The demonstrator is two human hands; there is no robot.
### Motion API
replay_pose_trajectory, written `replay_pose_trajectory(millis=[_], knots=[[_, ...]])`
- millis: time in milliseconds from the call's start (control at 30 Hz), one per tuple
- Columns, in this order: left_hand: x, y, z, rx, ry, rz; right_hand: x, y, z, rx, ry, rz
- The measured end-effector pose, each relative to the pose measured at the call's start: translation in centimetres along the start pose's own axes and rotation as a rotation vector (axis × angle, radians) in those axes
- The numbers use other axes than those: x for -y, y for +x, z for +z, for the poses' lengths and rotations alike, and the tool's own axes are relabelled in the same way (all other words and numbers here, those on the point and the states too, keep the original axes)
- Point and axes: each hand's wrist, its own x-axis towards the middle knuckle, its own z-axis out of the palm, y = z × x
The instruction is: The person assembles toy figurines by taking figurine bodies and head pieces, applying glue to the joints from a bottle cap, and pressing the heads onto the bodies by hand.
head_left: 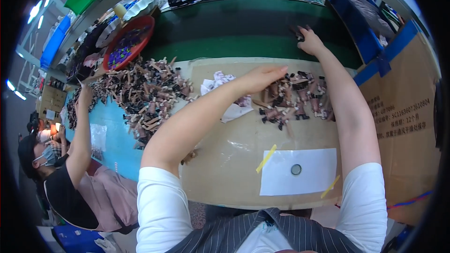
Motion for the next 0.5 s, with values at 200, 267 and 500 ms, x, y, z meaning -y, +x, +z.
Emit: replay_pose_trajectory(millis=[200, 267, 500], knots=[[0.1, -1.3, 1.3, -0.090, 0.759, 0.185, 0.1, 0.8, 0.7, 0.061, -0.279, -0.142], [-1.3, -2.6, -1.0, -0.125, 0.790, 0.185, 0.2, -0.5, -0.1, 0.015, -0.394, -0.173], [-1.5, -11.5, -3.4, -0.271, 1.005, -0.120, 4.3, -6.6, -6.7, -0.104, -0.207, -0.047]])
